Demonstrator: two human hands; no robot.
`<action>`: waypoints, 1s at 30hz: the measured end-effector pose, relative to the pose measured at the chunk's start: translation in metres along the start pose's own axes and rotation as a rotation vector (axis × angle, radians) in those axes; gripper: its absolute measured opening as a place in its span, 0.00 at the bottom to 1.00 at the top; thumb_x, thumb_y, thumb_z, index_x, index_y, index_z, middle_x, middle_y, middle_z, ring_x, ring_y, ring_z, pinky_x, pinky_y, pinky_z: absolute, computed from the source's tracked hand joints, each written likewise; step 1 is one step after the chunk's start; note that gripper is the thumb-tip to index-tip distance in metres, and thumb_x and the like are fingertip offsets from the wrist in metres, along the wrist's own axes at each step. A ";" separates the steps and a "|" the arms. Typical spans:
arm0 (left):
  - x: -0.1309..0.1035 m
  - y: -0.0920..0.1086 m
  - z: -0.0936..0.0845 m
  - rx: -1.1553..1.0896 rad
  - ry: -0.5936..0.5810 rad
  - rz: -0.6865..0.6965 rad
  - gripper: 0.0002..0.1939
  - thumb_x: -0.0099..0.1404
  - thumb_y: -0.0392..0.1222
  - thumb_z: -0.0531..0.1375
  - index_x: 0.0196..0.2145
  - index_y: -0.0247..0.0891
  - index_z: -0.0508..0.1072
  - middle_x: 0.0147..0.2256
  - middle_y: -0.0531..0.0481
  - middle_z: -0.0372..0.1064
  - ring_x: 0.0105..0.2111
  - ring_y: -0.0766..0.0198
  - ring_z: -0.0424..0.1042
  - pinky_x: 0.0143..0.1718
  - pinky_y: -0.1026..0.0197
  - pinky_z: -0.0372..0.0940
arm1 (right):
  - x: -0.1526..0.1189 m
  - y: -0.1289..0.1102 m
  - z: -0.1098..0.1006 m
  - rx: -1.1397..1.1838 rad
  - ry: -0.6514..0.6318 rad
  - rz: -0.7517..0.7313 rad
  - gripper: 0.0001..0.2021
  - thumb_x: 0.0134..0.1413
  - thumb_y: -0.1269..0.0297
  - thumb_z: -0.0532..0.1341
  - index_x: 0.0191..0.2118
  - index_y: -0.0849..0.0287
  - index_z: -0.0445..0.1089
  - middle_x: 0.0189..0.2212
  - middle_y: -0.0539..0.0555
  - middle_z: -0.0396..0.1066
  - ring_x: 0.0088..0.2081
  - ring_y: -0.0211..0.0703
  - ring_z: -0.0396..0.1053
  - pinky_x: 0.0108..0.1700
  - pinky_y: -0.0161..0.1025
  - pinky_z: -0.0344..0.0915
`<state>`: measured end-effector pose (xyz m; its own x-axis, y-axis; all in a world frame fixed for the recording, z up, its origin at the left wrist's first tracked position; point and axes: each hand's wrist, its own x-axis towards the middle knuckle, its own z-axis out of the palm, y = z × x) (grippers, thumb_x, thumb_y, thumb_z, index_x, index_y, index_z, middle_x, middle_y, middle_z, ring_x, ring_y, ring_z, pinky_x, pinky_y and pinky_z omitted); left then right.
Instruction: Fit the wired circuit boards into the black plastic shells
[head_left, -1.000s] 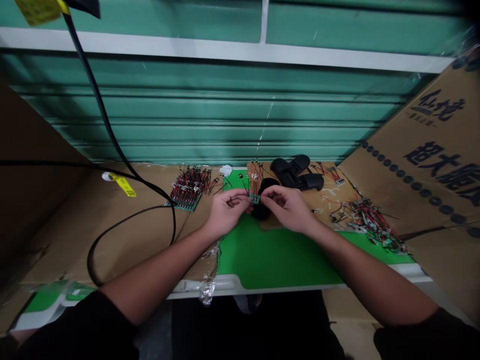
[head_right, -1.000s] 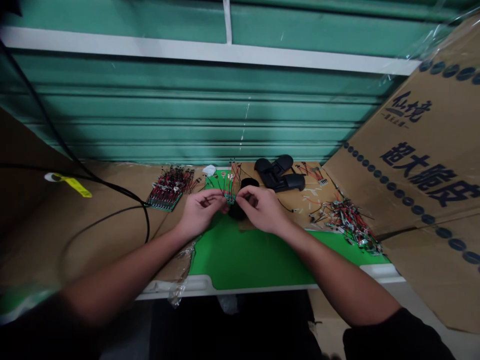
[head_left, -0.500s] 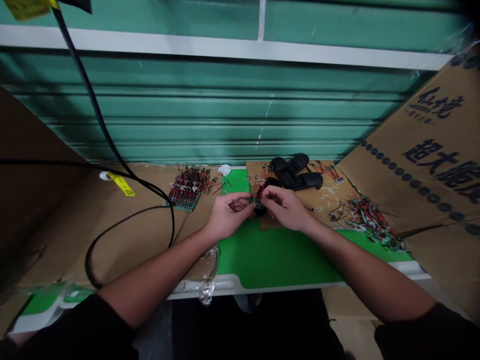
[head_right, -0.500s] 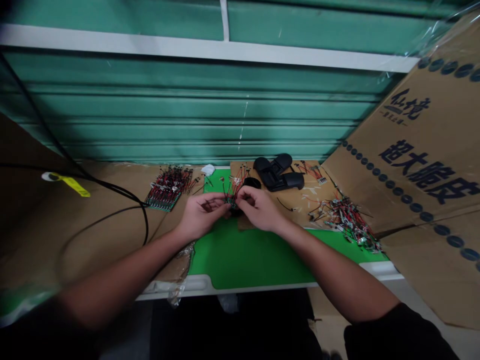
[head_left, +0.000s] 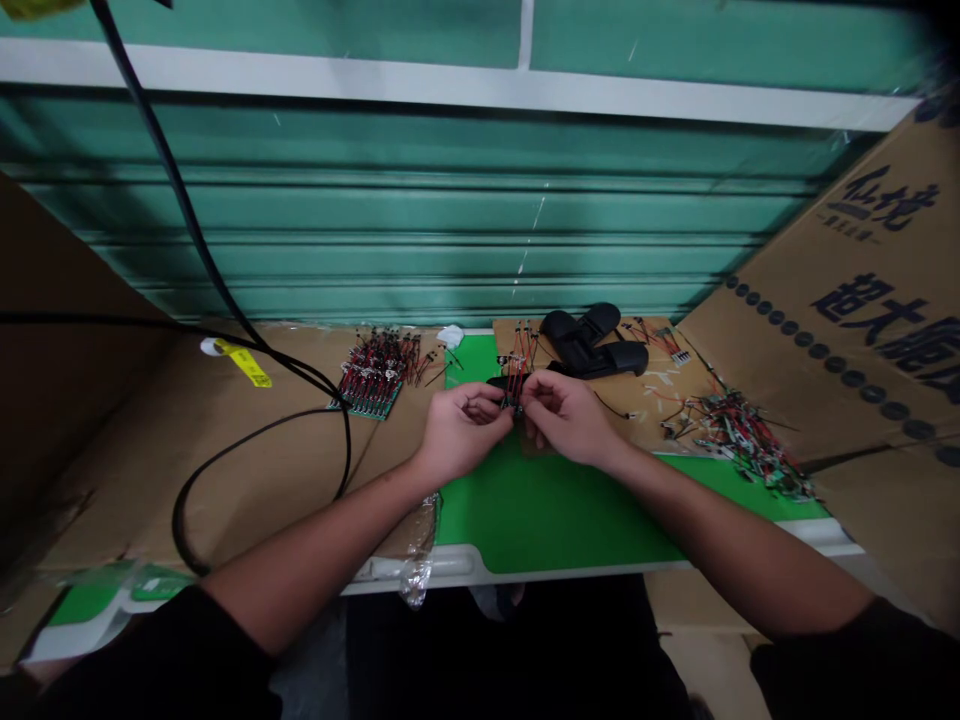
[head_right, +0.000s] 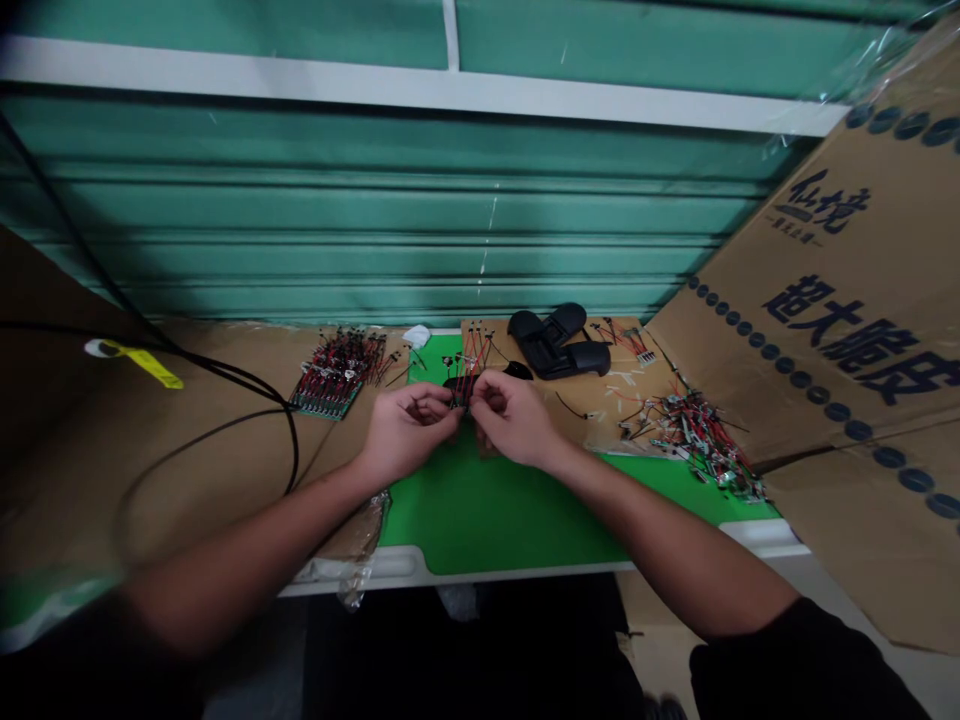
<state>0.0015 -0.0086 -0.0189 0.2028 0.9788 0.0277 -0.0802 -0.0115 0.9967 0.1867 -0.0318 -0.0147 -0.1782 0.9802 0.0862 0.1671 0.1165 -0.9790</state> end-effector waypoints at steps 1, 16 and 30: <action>-0.001 0.000 0.001 0.015 0.016 0.011 0.17 0.46 0.44 0.75 0.32 0.35 0.79 0.21 0.53 0.74 0.20 0.69 0.70 0.22 0.67 0.62 | 0.000 0.000 0.001 -0.005 0.014 0.002 0.09 0.63 0.57 0.63 0.35 0.53 0.64 0.19 0.44 0.69 0.17 0.37 0.67 0.19 0.32 0.62; 0.032 -0.002 -0.024 -0.042 0.188 0.089 0.20 0.50 0.50 0.75 0.35 0.37 0.76 0.24 0.51 0.75 0.21 0.62 0.75 0.24 0.61 0.70 | 0.000 0.002 -0.014 -0.481 0.133 -0.242 0.06 0.64 0.68 0.60 0.34 0.54 0.67 0.31 0.52 0.75 0.31 0.43 0.71 0.33 0.39 0.63; 0.034 -0.003 -0.046 0.726 0.176 0.208 0.15 0.54 0.39 0.72 0.42 0.39 0.81 0.22 0.54 0.74 0.23 0.59 0.72 0.30 0.59 0.63 | 0.002 0.001 -0.021 -0.442 -0.103 -0.281 0.07 0.63 0.71 0.61 0.35 0.53 0.65 0.42 0.56 0.78 0.40 0.48 0.73 0.41 0.43 0.67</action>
<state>-0.0363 0.0343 -0.0243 0.0902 0.9594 0.2674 0.5724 -0.2696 0.7744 0.2074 -0.0265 -0.0116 -0.3655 0.8834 0.2934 0.4876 0.4502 -0.7480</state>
